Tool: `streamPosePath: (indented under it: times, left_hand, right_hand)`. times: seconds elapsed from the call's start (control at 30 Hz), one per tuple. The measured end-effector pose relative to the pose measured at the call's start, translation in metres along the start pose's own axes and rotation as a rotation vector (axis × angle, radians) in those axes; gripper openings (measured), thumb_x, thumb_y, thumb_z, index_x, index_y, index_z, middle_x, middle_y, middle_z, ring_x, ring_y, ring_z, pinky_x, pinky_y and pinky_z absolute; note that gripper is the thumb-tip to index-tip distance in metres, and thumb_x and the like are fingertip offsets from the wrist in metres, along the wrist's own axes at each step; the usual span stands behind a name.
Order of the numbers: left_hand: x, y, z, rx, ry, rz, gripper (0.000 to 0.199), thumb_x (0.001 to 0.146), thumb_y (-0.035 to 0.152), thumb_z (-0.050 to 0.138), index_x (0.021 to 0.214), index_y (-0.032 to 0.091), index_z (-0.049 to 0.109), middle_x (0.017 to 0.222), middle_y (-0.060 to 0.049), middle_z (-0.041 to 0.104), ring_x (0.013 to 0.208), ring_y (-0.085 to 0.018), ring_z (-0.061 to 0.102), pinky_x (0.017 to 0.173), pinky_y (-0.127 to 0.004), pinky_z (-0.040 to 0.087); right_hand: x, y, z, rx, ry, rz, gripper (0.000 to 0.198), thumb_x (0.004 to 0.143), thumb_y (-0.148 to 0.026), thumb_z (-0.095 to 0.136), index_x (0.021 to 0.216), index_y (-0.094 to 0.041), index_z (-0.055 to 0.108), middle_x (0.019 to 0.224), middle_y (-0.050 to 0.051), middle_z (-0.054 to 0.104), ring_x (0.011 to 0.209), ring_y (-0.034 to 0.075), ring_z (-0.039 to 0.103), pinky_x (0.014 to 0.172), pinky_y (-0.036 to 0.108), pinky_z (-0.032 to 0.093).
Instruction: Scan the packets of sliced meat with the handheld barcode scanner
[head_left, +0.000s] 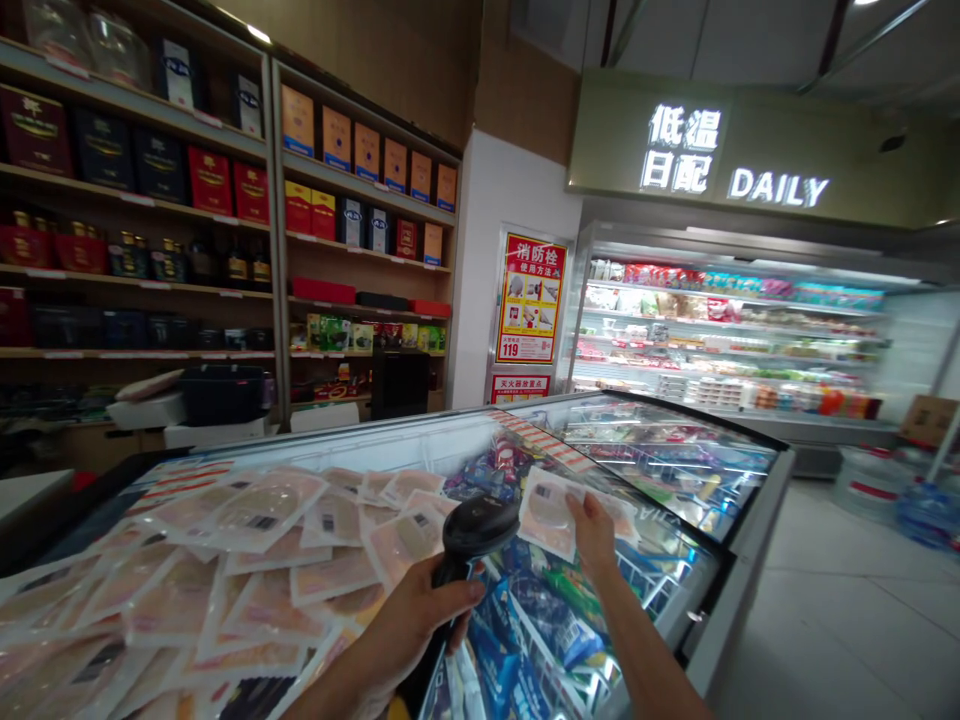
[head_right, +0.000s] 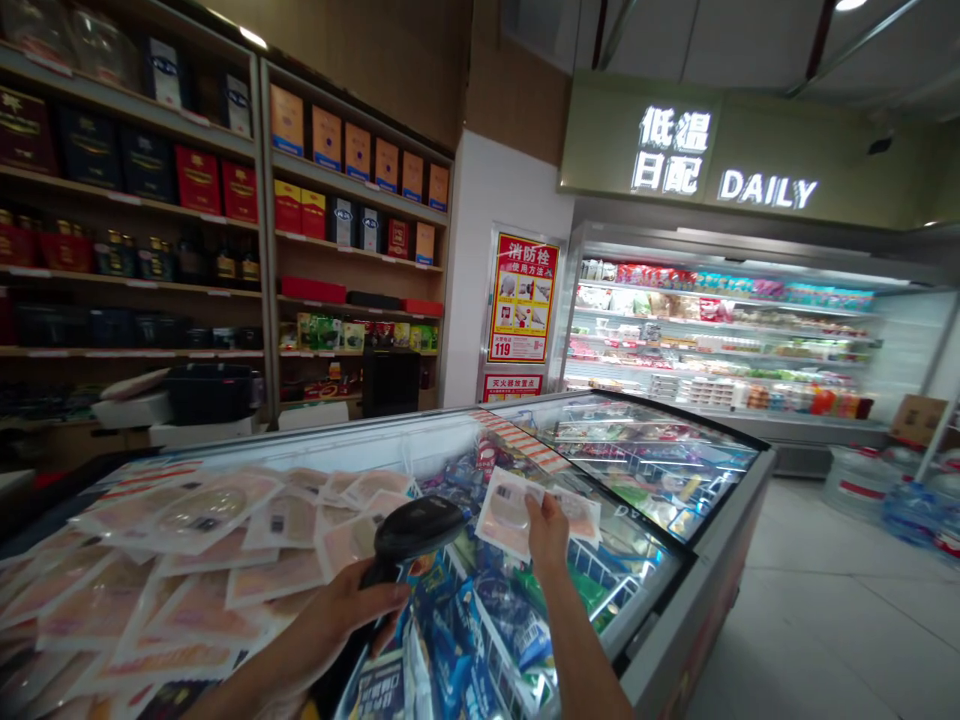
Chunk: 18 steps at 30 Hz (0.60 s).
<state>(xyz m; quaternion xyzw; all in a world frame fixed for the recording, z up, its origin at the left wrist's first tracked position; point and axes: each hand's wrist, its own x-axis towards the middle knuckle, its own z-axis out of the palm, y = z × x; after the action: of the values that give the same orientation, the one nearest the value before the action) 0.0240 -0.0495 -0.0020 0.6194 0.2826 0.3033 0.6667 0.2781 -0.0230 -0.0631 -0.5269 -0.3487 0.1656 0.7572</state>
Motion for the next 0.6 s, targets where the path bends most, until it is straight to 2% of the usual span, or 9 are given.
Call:
streamPosePath:
  times: [0.3,0.47,0.6]
  left_hand:
    - [0.002,0.0,0.0,0.016,-0.012,-0.022,0.029,0.057,0.04,0.058,0.069,0.015,0.049,0.036,0.005,0.042,0.034,-0.006,0.033,0.041,-0.02,0.023]
    - [0.005,-0.003,0.0,0.005,-0.016,-0.019,0.027,0.059,0.039,0.057,0.067,0.015,0.048,0.039,0.006,0.042,0.034,-0.005,0.033,0.04,-0.019,0.023]
    - [0.009,-0.002,-0.004,-0.028,0.054,0.002,0.024,0.06,0.036,0.057,0.068,0.015,0.048,0.04,0.006,0.043,0.034,-0.006,0.036,0.039,-0.019,0.026]
  right_hand:
    - [-0.006,-0.005,0.003,-0.065,0.014,-0.017,0.03,0.061,-0.041,0.053,0.075,-0.014,0.056,0.072,0.004,0.063,0.069,0.019,0.055,0.062,0.028,0.043]
    - [-0.003,-0.003,0.001,-0.124,0.028,-0.029,0.04,0.062,-0.046,0.049,0.082,-0.012,0.058,0.074,0.006,0.064,0.067,0.019,0.056,0.059,0.028,0.043]
    - [0.011,0.0,-0.005,-0.222,0.112,-0.042,0.049,0.061,-0.05,0.046,0.085,-0.009,0.059,0.075,0.008,0.065,0.068,0.02,0.057,0.059,0.029,0.043]
